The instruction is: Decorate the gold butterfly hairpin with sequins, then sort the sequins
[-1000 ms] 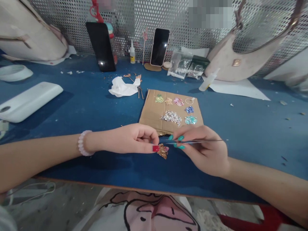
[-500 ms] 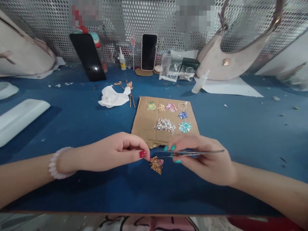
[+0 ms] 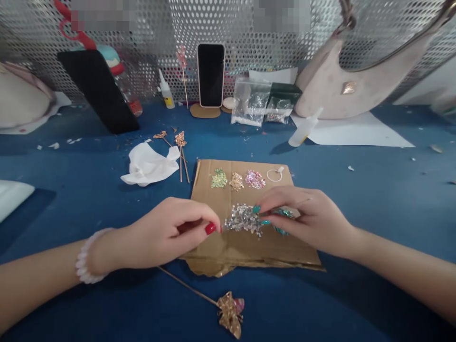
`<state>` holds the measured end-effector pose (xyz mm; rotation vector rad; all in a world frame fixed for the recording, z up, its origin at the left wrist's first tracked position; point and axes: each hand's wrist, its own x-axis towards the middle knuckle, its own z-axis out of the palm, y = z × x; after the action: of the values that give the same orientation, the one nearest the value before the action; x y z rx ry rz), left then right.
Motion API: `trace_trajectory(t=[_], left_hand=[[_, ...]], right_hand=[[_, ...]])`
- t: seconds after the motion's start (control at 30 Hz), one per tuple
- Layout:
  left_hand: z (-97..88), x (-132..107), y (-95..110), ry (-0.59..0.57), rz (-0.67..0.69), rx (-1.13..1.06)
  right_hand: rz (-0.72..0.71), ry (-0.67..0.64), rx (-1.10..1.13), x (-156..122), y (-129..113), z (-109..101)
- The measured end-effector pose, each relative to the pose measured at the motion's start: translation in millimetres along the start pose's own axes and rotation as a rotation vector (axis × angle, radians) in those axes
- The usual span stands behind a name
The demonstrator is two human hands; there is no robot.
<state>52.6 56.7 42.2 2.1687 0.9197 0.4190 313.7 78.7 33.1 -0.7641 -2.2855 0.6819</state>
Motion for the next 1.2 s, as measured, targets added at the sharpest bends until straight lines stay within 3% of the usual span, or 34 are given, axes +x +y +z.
trace_trajectory(t=[0.13,0.27,0.63,1.2], left_hand=[[4.8,-3,-6,0.043,0.095,0.045],[5.2,-1,-8,0.008,0.144,0.058],[1.8,-6,-12,-0.016,0.1,-0.031],[1.5,-3,-12,-0.004,0.058,-0.035]], right_hand=[[-0.055,-0.053,-0.058,8,4,3],[-0.082,-0.072,-0.051,14,8,7],[-0.039,-0.001,-0.123,13,7,8],[-0.068,-0.093,-0.074,12,3,8]])
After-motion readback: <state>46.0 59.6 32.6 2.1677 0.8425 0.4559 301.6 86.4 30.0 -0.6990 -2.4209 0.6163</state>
